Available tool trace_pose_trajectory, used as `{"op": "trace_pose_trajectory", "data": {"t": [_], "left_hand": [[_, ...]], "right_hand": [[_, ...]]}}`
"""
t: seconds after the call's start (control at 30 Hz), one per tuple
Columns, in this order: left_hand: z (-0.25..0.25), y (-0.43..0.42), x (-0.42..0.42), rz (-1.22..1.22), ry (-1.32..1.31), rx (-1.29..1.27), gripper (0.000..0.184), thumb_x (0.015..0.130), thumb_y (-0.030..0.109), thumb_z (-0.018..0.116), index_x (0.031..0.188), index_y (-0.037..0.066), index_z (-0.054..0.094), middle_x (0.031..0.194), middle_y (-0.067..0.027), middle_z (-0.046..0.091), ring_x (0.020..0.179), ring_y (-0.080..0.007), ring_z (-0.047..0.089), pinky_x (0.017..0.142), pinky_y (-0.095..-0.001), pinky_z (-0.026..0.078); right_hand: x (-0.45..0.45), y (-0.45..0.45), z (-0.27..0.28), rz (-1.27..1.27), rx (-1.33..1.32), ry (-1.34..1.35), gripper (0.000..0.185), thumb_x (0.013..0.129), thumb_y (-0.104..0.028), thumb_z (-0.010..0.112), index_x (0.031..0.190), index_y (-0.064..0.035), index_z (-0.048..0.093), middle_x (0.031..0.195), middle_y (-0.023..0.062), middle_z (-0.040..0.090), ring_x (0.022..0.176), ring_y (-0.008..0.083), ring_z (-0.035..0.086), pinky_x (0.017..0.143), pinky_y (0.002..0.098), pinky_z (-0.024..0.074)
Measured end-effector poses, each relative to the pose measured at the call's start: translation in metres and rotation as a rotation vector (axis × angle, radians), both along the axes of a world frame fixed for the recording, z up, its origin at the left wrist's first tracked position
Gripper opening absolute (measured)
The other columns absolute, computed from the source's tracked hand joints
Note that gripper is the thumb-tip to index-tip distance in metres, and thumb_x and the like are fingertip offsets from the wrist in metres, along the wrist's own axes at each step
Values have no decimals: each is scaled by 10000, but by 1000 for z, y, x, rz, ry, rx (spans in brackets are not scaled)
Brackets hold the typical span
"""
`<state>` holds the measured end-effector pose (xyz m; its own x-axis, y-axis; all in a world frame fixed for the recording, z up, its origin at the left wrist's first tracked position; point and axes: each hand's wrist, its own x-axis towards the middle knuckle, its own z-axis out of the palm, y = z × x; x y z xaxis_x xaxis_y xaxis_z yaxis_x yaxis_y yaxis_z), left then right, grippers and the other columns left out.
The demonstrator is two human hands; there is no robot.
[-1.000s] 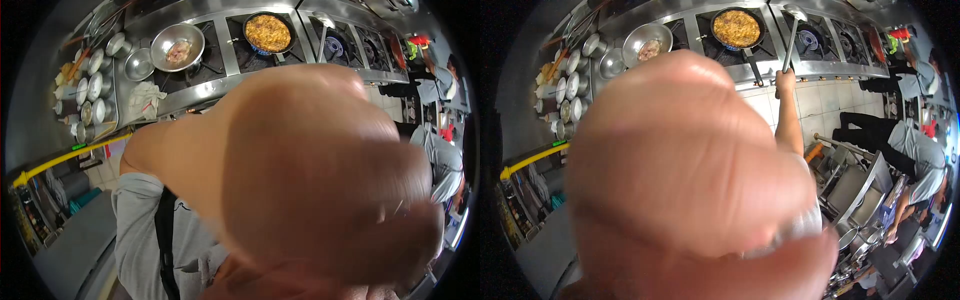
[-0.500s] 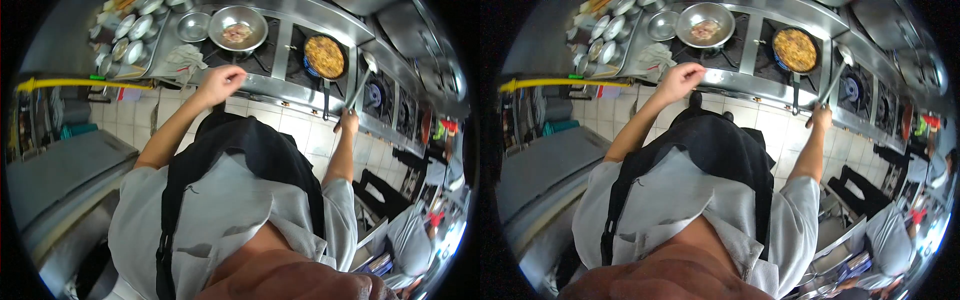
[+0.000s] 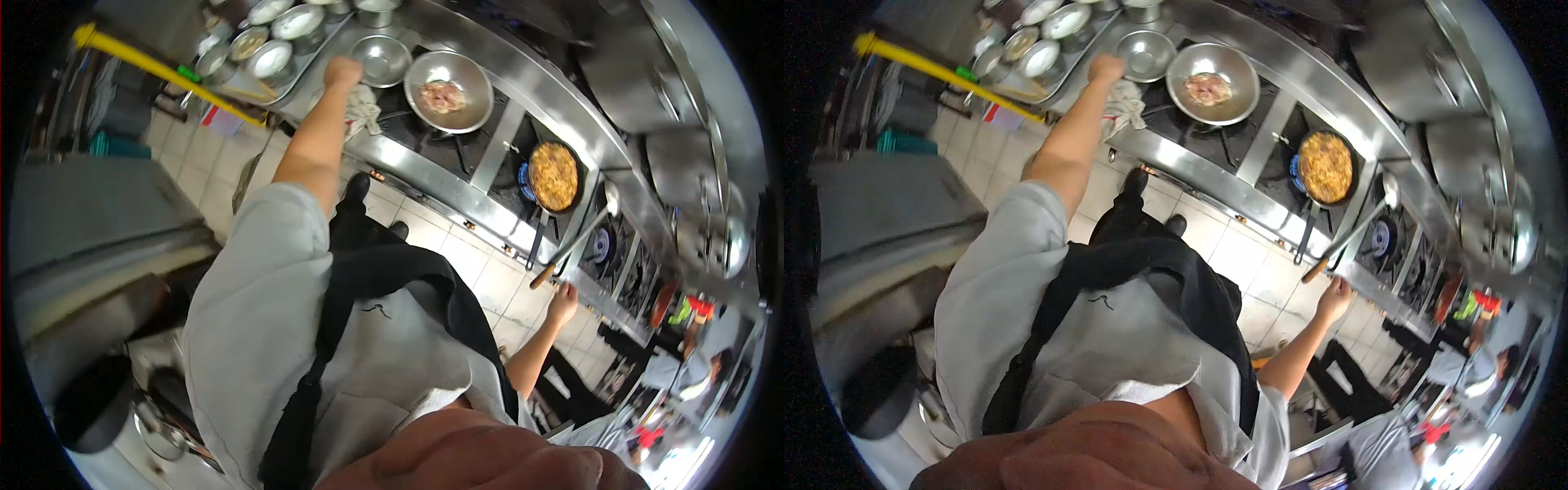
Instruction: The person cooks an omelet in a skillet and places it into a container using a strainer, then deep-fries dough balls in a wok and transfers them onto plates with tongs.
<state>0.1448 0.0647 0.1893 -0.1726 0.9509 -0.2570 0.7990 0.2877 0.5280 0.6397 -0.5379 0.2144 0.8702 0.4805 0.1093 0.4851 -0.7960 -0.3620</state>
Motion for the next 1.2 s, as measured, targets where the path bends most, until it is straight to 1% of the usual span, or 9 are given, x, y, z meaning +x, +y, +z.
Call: {"op": "trace_pose_trajectory", "data": {"t": [0.07,0.13,0.3,0.5,0.53,0.73,0.97,1.07,1.2], "left_hand": [[5,-9,-6,93,-22,119,517,869,442,582,1126,4,677,1114,-245,681,1085,-369,655,931,-434,513],[15,-12,-34,158,-28,256,486,872,405,589,1105,-14,674,1072,-255,690,1038,-370,675,901,-423,529],[49,-33,-110,490,-693,597,415,890,291,632,1081,-75,582,850,-217,721,593,-278,694,562,-354,562],[46,-40,-195,531,-728,275,501,919,324,617,1192,-85,518,799,-189,721,510,-220,645,473,-310,523],[55,-62,-185,625,-608,446,532,925,347,616,1200,-96,511,768,-170,716,508,-206,634,453,-293,487],[-79,-174,-179,153,-194,241,335,897,374,642,1033,69,666,780,-117,704,776,-275,705,711,-404,532],[3,-195,-77,-188,-127,584,397,828,289,706,1171,108,622,985,-136,690,947,-306,659,846,-455,494],[58,-125,-97,-14,465,987,419,807,314,709,1179,136,634,1036,-106,672,1074,-308,603,993,-560,373],[76,-46,-182,-292,826,731,323,844,313,673,1110,130,691,1070,-96,687,1069,-308,609,1010,-606,346]], "right_hand": [[2,-13,-4,11,83,81,315,957,-324,587,1068,-53,701,869,65,714,663,146,640,600,310,510],[-3,-23,-2,42,199,102,330,958,-328,598,1071,-33,697,804,43,676,620,125,611,571,308,493],[-12,-30,-1,-135,179,281,345,973,-289,567,1083,14,691,845,92,683,672,161,636,601,306,510],[-8,-5,-15,-27,242,262,334,963,-310,570,1021,-8,700,804,75,680,633,153,643,571,311,492],[-8,0,-17,23,249,210,339,957,-334,567,974,-25,707,761,67,675,604,154,651,546,308,485],[-32,21,7,-15,187,162,335,967,-300,583,1056,-1,705,807,65,692,653,143,643,619,309,501],[-37,6,8,-45,254,221,316,977,-301,572,1036,-22,709,791,58,671,601,122,620,576,279,492],[-42,-3,13,-8,250,221,326,979,-317,580,1039,-23,707,780,60,668,609,123,622,571,283,497],[-36,-25,1,10,207,294,327,984,-316,582,1026,-14,701,760,78,674,599,134,623,561,298,512]]}}
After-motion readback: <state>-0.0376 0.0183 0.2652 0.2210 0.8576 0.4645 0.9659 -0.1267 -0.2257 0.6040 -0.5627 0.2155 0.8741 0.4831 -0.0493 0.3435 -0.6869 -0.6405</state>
